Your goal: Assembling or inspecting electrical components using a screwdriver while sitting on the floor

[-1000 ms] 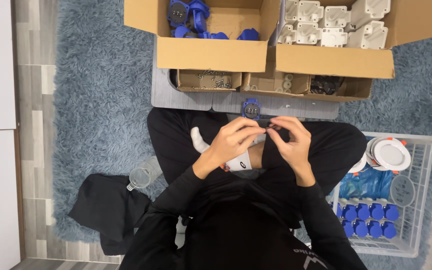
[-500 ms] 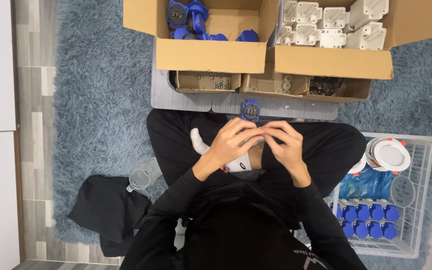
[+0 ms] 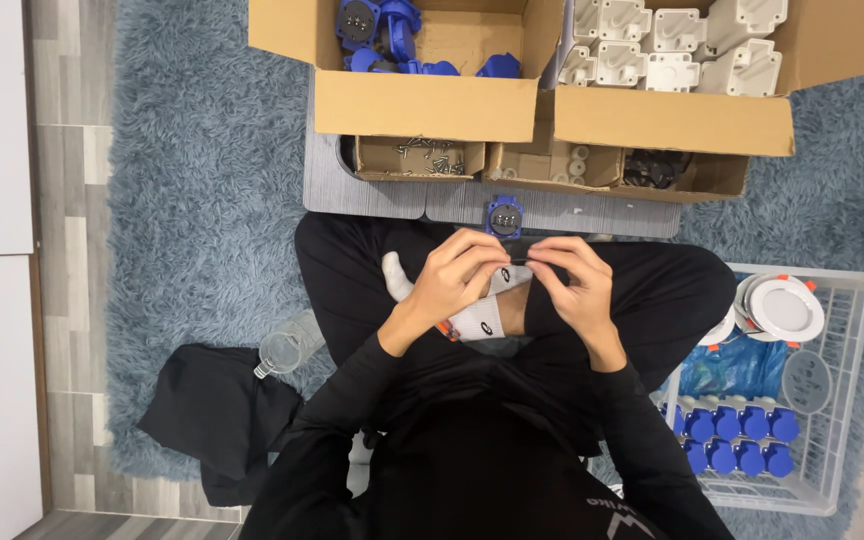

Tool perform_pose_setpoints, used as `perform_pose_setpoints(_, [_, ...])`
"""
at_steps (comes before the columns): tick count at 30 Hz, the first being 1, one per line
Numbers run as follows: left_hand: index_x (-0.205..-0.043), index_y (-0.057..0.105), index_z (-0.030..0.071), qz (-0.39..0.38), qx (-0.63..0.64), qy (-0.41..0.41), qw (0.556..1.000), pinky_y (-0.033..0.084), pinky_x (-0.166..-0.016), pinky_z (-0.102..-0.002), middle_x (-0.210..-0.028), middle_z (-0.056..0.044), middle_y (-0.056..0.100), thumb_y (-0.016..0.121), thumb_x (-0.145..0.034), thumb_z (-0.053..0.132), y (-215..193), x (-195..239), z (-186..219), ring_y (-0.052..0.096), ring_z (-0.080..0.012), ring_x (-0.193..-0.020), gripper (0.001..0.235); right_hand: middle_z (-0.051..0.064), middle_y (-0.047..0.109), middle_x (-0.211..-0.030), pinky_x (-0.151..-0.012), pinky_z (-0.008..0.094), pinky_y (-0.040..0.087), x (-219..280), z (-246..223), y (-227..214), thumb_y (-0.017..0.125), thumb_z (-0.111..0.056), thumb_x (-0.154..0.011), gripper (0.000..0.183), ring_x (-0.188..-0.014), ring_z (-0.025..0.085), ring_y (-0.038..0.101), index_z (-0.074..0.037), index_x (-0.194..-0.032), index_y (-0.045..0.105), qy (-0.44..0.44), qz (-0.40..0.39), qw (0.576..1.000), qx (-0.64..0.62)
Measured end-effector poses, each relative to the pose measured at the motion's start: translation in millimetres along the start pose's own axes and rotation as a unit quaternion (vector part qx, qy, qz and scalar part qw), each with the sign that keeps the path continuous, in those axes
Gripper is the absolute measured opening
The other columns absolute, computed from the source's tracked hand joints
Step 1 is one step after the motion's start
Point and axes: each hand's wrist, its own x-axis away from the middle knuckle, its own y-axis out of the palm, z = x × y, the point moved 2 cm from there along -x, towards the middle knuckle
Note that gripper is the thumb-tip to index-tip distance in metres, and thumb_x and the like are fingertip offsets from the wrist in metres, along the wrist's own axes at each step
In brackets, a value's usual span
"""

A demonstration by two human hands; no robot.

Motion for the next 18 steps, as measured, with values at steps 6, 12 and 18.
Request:
perform_pose_setpoints(6, [-0.107,0.081,0.009,0.0,0.003,-0.012,1.0,0.064,-0.081,-0.042,-0.107,-0.008,0.077,0.075,-0.104,0.007,-2.0,5.2,-4.5,0.076,-0.0309,-0.092,0.008,0.019,0.08,-0.105,-0.079,0.046,0.063,1.2,2.8,-1.1,0.083,0.001,-0.098,0.009,-0.093,0.036,0.079,0.002,-0.107,0.085,-0.003,-0.01,1.0,0.004])
perform_pose_setpoints(12, [-0.106,0.081,0.007,-0.013,0.001,-0.033,0.999,0.063,-0.087,-0.044,-0.109,-0.01,0.076,0.076,-0.101,0.001,-0.5,10.5,-11.1,0.077,-0.032,-0.096,0.009,0.019,0.079,-0.104,-0.082,0.049,0.062,2.4,6.5,0.7,0.085,0.002,-0.099,0.006,-0.094,0.039,0.078,0.001,-0.104,0.082,0.005,-0.012,1.0,0.009])
perform_pose_setpoints(18, [-0.105,0.081,0.005,-0.007,-0.005,-0.031,0.999,0.064,-0.089,-0.043,-0.109,-0.01,0.077,0.077,-0.101,0.0,1.2,6.7,-22.2,0.077,-0.0314,-0.097,0.008,0.017,0.081,-0.107,-0.084,0.047,0.063,-4.5,19.1,5.7,0.084,0.003,-0.1,0.004,-0.096,0.037,0.079,0.001,-0.104,0.084,-0.02,-0.011,0.999,0.031])
